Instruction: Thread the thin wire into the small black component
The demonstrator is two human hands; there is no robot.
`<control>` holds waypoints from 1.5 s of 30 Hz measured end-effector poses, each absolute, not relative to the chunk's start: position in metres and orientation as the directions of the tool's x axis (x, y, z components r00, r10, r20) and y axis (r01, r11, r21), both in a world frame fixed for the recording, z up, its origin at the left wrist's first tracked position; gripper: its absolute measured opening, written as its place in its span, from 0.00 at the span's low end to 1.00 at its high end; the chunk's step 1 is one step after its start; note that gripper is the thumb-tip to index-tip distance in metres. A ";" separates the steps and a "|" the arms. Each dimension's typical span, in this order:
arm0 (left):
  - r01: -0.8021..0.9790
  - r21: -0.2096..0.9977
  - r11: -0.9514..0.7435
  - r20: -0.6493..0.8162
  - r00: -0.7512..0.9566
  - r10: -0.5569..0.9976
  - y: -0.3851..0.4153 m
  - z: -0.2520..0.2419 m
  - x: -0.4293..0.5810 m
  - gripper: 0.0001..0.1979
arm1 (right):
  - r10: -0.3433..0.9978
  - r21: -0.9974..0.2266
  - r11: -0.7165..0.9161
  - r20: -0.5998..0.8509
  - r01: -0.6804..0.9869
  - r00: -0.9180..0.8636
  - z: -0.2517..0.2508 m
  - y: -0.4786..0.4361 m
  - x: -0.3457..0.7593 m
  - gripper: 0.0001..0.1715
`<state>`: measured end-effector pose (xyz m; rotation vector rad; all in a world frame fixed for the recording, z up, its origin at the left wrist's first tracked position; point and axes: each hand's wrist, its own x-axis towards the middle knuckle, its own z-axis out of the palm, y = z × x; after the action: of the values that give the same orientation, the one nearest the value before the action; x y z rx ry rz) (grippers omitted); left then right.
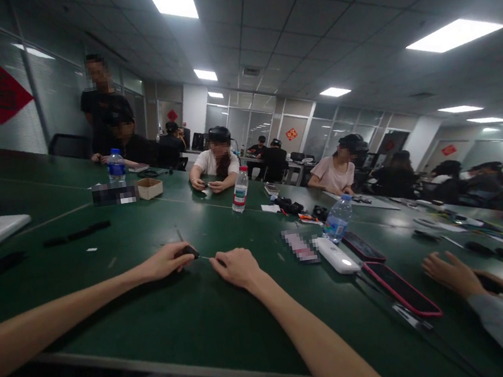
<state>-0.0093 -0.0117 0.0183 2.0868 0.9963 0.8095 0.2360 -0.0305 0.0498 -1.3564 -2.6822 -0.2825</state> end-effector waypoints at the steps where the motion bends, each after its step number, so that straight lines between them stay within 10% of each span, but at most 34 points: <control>1: 0.401 0.783 -0.475 0.236 0.515 0.824 -0.012 0.018 -0.009 0.22 | 0.782 0.120 0.582 0.191 0.805 -0.594 0.050 -0.031 0.235 0.29; 28: 0.439 0.721 -0.536 0.262 0.543 0.798 -0.015 0.017 -0.009 0.19 | 0.802 0.173 0.545 0.175 0.820 -0.570 0.049 -0.041 0.230 0.30; 40: 0.474 0.666 -0.576 0.257 0.579 0.774 -0.013 0.014 -0.010 0.16 | 0.744 -0.265 0.532 0.599 0.804 -0.295 0.066 -0.026 0.221 0.32; 45: 0.443 0.735 -0.513 0.268 0.505 0.820 -0.010 0.012 -0.013 0.18 | 0.793 -0.122 0.560 0.365 0.820 -0.488 0.056 -0.028 0.241 0.27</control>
<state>-0.0125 -0.0104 0.0117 2.1528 1.0296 0.8219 0.2408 -0.0285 0.0564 -1.3131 -2.4181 -0.0961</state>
